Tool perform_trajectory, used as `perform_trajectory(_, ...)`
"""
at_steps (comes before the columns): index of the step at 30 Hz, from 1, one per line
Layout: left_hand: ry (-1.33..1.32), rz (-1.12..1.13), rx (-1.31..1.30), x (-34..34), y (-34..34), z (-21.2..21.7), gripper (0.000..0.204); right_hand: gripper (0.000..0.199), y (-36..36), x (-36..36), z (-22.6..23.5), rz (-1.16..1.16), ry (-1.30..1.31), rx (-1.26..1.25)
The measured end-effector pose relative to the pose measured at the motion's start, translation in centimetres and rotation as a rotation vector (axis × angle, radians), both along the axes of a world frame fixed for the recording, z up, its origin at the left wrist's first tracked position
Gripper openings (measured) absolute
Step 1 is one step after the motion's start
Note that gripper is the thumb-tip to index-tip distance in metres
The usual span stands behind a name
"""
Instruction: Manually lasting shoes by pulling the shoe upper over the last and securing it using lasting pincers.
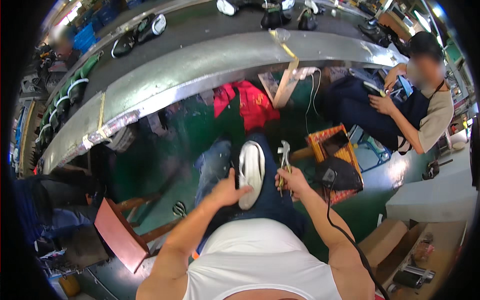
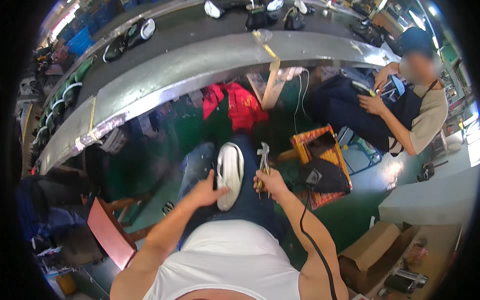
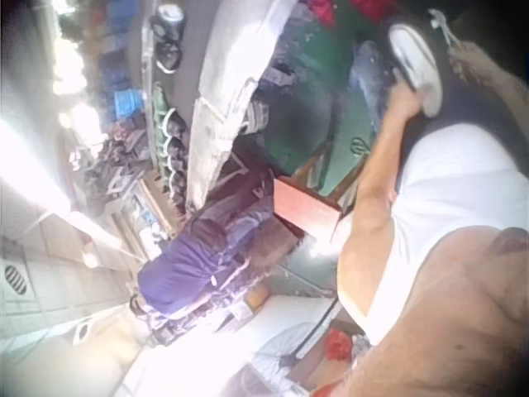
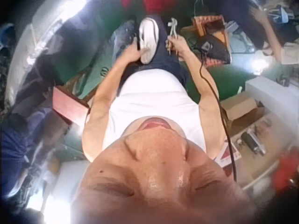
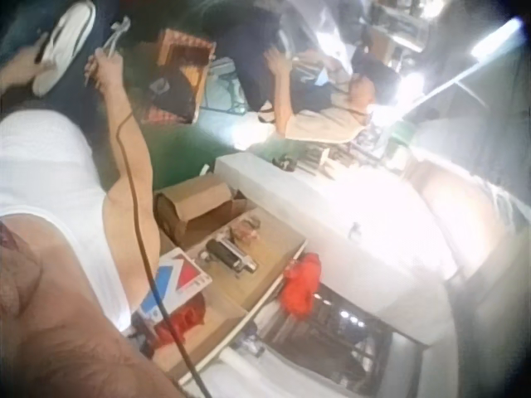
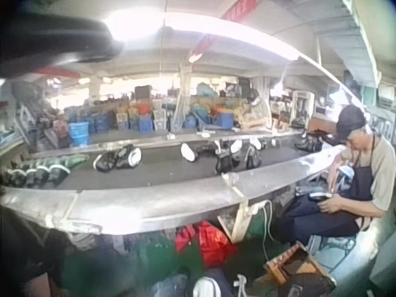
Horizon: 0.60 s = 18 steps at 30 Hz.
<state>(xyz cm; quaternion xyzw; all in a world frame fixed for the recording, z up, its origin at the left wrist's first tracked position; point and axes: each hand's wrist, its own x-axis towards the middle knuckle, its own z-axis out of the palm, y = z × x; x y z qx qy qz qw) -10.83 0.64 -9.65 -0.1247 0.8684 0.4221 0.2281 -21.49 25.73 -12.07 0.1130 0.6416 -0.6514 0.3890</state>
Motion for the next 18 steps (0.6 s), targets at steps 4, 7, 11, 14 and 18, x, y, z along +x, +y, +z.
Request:
perform_trajectory(4,0.255,0.025,-0.205,-4.4,-2.0,3.6,0.073,0.025,1.8,1.9,3.0,-0.056,0.042,-0.189)
perform_trajectory(7,0.691,0.150,-0.135,-9.5,-3.0,-4.8,0.075,0.025,1.3,3.5,3.4,0.041,0.123,-0.076)
perform_trajectory(11,0.037,0.279,0.797,-11.4,-2.7,-4.4,0.057,0.025,0.9,5.0,4.8,0.288,0.244,0.082)
perform_trajectory(14,0.132,0.281,0.856,-8.5,-1.9,-3.3,0.053,0.025,0.6,5.3,6.4,0.398,0.244,0.129)
perform_trajectory(18,0.448,0.251,0.844,-5.4,-1.2,-0.8,0.063,0.026,0.0,5.7,8.0,0.428,0.186,0.019)
